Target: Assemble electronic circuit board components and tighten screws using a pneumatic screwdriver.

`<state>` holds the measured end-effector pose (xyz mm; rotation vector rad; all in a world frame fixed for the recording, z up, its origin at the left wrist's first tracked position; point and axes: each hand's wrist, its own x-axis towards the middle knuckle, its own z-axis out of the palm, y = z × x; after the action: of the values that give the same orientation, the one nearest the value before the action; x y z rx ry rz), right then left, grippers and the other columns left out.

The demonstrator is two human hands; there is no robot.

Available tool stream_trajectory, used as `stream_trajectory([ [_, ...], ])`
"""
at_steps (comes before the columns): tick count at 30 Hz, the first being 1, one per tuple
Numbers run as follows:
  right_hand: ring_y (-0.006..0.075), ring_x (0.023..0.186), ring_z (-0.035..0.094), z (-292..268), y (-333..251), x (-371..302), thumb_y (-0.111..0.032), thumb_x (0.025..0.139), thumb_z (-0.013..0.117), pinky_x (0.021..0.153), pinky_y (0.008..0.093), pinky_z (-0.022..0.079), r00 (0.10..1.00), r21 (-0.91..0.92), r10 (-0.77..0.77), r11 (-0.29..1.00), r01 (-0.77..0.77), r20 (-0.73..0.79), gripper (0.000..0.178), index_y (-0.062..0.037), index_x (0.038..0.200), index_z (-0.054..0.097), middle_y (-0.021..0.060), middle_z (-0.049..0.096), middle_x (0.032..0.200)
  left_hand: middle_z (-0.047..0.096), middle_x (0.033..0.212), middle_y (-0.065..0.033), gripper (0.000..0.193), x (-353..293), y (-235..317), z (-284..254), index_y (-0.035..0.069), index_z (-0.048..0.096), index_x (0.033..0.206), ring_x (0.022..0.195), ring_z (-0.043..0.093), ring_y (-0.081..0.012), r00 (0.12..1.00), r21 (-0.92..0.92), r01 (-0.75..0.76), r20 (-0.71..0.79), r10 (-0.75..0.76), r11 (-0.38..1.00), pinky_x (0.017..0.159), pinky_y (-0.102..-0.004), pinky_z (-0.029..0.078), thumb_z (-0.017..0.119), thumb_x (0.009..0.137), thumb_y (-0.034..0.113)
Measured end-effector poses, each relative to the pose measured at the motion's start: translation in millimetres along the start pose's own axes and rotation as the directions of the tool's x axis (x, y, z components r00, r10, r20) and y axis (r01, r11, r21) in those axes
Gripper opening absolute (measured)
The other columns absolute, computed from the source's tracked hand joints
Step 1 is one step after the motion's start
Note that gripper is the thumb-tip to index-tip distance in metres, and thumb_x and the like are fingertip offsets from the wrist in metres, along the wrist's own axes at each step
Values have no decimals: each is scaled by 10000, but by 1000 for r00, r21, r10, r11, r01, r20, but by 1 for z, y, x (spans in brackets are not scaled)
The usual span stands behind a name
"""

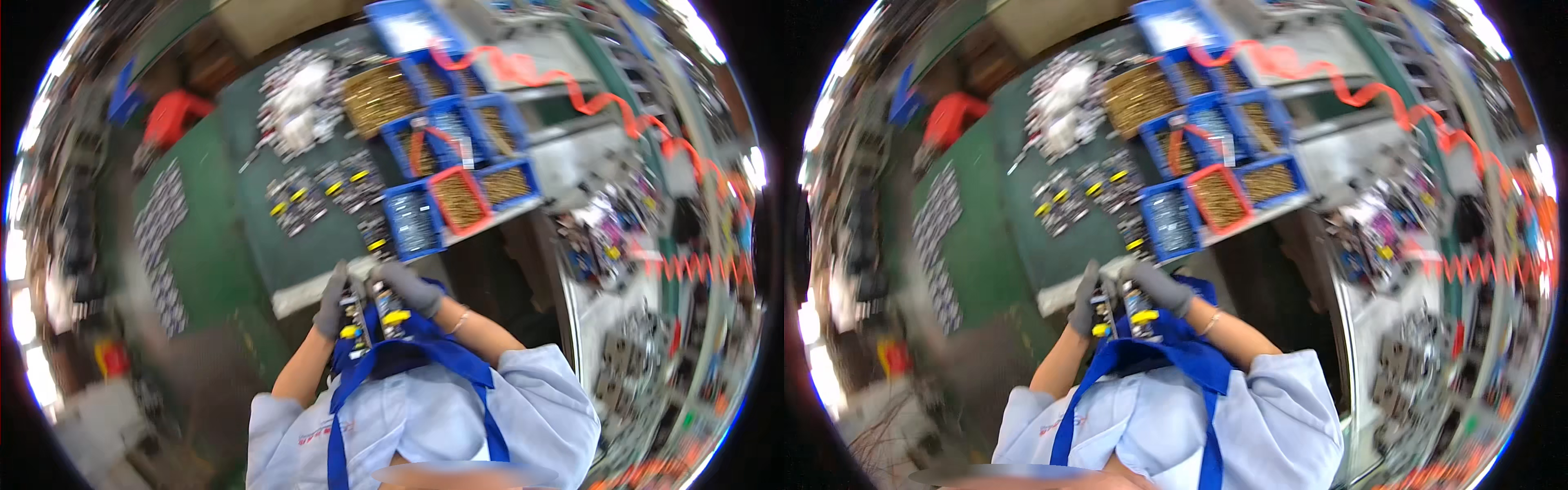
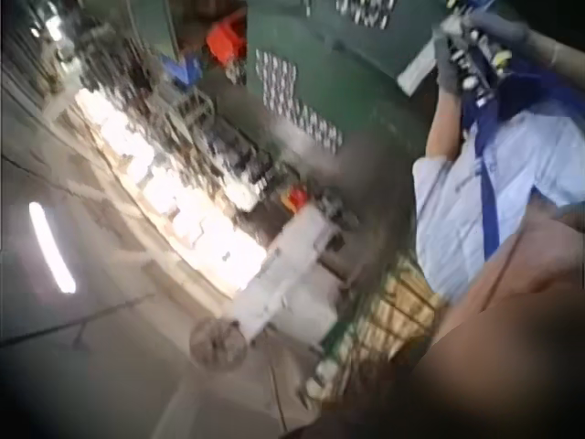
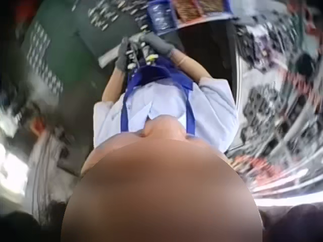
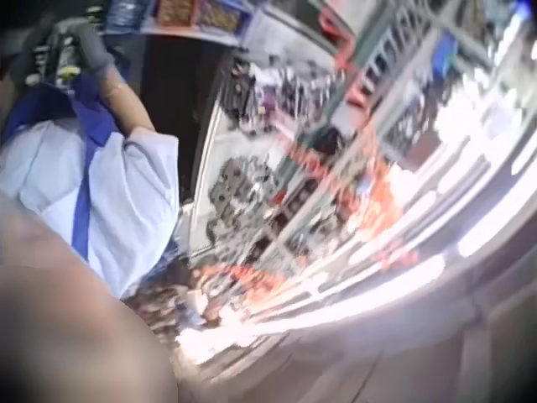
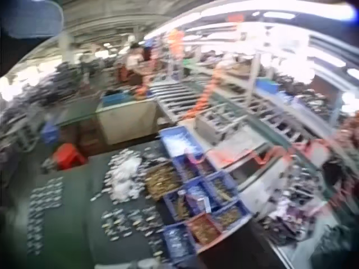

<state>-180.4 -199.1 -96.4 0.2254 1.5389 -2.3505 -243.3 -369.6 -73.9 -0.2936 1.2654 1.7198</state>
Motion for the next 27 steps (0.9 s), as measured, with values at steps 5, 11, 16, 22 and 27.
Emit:
stream_trajectory([
  [5, 167, 654, 574, -30, -24, 66, -269, 939, 416, 630, 291, 456, 1000, -300, -17, 954, 16, 0, 398, -15, 736, 647, 79, 632, 702, 542, 483, -48, 696, -20, 5, -71, 40, 585, 531, 402, 490, -111, 1000, 477, 20, -22, -11, 878, 408, -257, 400, 433, 950, 574],
  [11, 372, 725, 633, 15, 8, 136, -360, 931, 454, 692, 455, 490, 977, -888, -123, 409, 209, 173, 436, -5, 758, 638, 191, 644, 715, 569, 541, -45, 584, -81, -28, -69, 72, 608, 596, 478, 538, -120, 924, 60, 303, 227, -309, 951, 490, -256, 430, 460, 968, 498],
  [16, 368, 789, 626, 23, 37, 171, -331, 905, 515, 710, 479, 509, 955, -972, -255, 136, 190, 151, 299, -65, 849, 638, 169, 620, 853, 560, 578, -31, 476, -81, 20, -89, 100, 591, 705, 453, 529, -133, 926, 67, 141, -363, -108, 988, 474, -268, 451, 547, 916, 525],
  [22, 336, 1028, 573, 51, 4, 152, -299, 872, 572, 877, 451, 445, 903, -983, -403, 40, 180, 149, 280, -123, 1073, 651, 137, 618, 1066, 664, 755, -226, 531, 34, 55, -202, 6, 692, 795, 662, 664, -350, 757, 839, 75, -400, 516, 539, 614, -445, 503, 550, 892, 508],
  [27, 363, 1065, 547, 84, 5, 133, -309, 888, 572, 903, 467, 423, 900, -967, -433, 205, 152, 50, 347, -72, 1135, 631, 166, 597, 1152, 680, 887, -174, 424, 75, 30, -172, 98, 718, 858, 859, 651, -365, 794, 978, 131, -202, 574, 162, 752, -470, 494, 517, 875, 472],
])
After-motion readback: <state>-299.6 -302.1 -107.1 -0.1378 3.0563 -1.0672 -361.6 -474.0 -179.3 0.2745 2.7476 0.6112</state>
